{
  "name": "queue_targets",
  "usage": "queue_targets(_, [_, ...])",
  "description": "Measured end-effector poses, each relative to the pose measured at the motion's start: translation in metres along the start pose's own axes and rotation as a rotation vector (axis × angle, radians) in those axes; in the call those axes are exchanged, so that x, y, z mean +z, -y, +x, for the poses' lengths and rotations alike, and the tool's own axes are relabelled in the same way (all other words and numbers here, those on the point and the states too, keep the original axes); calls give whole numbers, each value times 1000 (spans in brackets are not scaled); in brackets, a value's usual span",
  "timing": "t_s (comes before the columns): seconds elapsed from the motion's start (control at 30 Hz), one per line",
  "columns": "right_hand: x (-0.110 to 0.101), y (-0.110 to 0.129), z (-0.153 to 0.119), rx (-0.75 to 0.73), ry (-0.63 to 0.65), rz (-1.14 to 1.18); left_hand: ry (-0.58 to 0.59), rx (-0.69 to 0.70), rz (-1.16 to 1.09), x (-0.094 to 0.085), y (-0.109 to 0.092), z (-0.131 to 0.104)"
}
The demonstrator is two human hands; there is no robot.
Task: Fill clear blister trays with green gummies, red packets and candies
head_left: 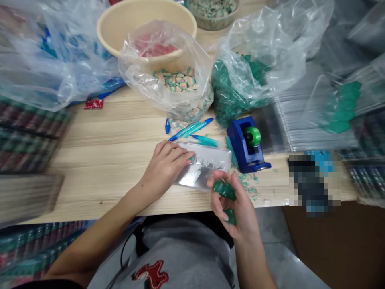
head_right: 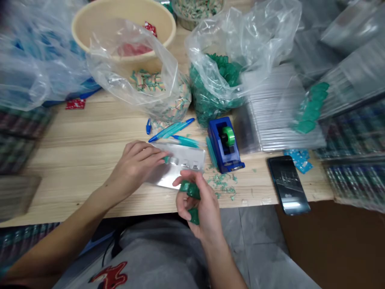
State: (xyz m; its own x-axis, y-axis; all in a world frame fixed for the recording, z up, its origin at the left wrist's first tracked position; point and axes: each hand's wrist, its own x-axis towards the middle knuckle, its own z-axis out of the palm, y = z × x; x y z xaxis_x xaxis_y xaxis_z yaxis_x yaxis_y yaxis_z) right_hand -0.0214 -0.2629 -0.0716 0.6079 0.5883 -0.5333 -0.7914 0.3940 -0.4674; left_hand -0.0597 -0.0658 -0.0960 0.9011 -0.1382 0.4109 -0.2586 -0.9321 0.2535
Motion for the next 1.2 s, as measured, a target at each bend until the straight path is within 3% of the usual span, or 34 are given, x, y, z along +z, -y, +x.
queue_targets(0.17, [10,-2,4,7,63,46,12,-95,-116,-21,-27,0])
queue_targets(0.33, [17,-6,-2,-39,-5,-85,41,-36,-253,-38,-49,3])
queue_targets(0.47, [20,-8,-9,-66,-14,-178,66,-41,-312,-38,-51,1])
queue_targets(0.57, [20,-11,-11,-41,26,-155,50,-41,-327,-41,-54,0])
queue_targets(0.67, [19,-16,-10,-46,-12,-111,60,13,-267,-45,-62,3])
queue_targets(0.8, [19,-25,-12,-56,-119,-130,166,17,-142,-45,-71,7])
queue_targets(0.9, [18,-27,-13,-18,-160,-138,236,-9,-167,-46,-72,8])
queue_targets(1.1, [14,-28,-10,-42,-116,-147,177,-60,-365,-47,-68,2])
queue_targets(1.2, [14,-29,-12,-85,-192,-226,174,-65,-339,-46,-68,-1])
